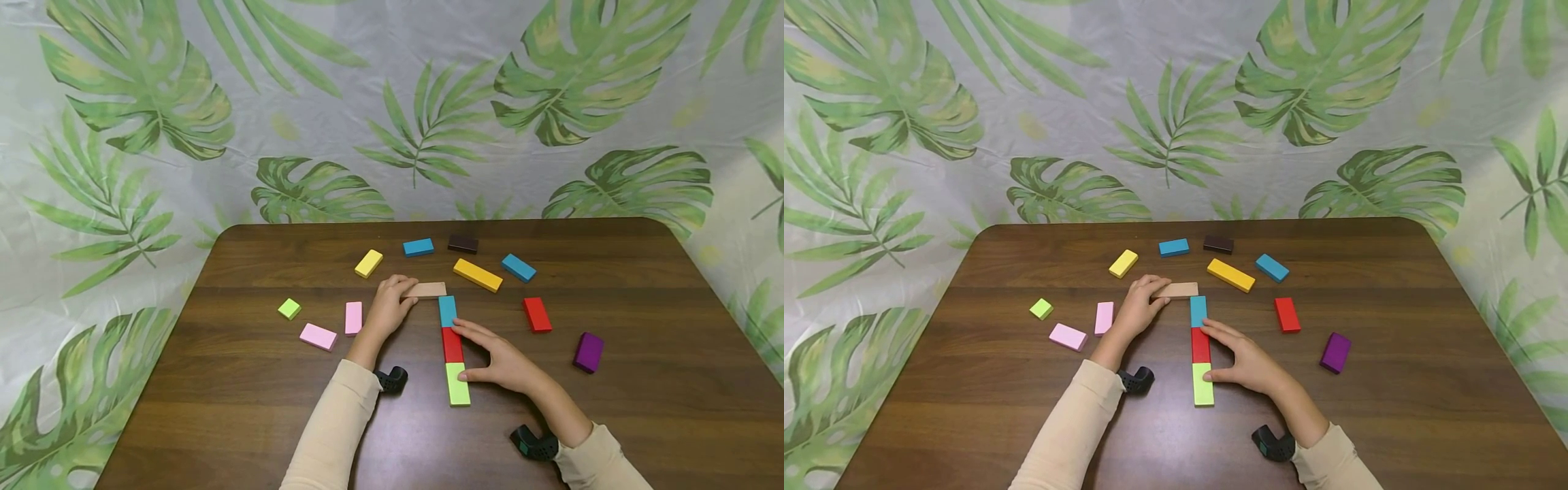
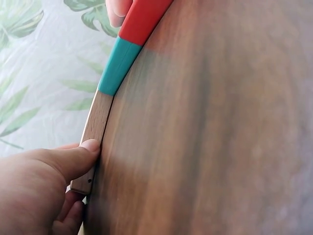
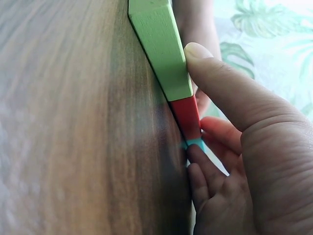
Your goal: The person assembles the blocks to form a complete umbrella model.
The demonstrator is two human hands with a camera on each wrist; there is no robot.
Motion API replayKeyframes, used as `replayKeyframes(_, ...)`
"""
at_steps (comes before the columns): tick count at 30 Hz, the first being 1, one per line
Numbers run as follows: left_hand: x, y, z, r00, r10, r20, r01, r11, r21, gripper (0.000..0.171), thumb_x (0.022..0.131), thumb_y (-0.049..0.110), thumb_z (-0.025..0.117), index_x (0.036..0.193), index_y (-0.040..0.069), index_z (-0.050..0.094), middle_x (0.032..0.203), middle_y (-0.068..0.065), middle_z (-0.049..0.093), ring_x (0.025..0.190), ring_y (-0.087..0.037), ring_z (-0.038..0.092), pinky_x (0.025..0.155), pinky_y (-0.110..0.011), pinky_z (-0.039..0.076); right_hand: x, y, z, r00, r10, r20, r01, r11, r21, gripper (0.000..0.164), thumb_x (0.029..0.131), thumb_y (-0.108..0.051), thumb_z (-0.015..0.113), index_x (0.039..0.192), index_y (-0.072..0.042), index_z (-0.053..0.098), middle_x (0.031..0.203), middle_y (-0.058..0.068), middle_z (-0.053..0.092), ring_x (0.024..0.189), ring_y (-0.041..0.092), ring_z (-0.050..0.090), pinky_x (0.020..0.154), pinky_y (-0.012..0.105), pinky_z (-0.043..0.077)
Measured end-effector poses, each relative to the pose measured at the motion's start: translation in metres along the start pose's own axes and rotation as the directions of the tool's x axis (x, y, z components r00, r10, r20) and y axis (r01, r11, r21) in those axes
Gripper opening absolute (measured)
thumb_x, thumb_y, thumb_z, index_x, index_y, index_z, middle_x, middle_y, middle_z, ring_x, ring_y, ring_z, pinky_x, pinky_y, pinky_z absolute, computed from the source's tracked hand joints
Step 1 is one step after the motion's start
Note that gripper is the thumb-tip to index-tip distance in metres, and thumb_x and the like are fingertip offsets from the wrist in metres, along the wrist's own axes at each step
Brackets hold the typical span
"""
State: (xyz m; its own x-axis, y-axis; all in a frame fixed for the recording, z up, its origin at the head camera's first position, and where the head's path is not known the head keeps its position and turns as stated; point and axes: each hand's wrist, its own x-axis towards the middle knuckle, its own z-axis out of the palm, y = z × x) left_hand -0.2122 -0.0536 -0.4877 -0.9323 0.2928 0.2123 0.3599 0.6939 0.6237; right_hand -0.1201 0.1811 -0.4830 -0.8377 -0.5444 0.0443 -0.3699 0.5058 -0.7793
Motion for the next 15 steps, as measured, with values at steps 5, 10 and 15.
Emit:
replayKeyframes(5,0.000,0.001,0.000,1.000,-0.017,0.022,0.017,1.000,0.001,0.033,0.083,0.014,0.064,0.116,0.010,0.061,0.112,-0.005,0.055,0.108,-0.027,0.045,0.092,-0.035,0.035,-0.001,-0.011,-0.002,1.000,0.007,-0.004,-0.007,1.000,0.003,0.072,0.073,-0.031,0.075,0.134,-0.010,0.042,0.141,0.006,0.033,0.127,0.028,0.029,0.097,0.052,0.028)
replayKeyframes(10,-0.001,0.000,-0.001,1.000,-0.015,0.024,0.015,1.000,0.007,0.033,0.084,0.015,0.064,0.116,0.010,0.061,0.112,-0.005,0.055,0.108,-0.027,0.045,0.092,-0.035,0.036,0.000,0.000,0.000,1.000,-0.001,0.002,0.001,1.000,-0.004,0.074,0.073,-0.041,0.072,0.135,-0.015,0.041,0.142,0.002,0.032,0.128,0.025,0.029,0.097,0.051,0.028)
replayKeyframes(15,-0.001,0.000,-0.001,1.000,-0.010,0.020,0.010,1.000,0.006,0.033,0.084,0.014,0.064,0.116,0.010,0.061,0.112,-0.006,0.055,0.108,-0.027,0.045,0.092,-0.035,0.035,0.000,0.000,0.000,1.000,-0.003,0.001,0.003,1.000,-0.005,0.074,0.073,-0.041,0.072,0.135,-0.015,0.041,0.142,0.002,0.032,0.128,0.025,0.029,0.097,0.051,0.028)
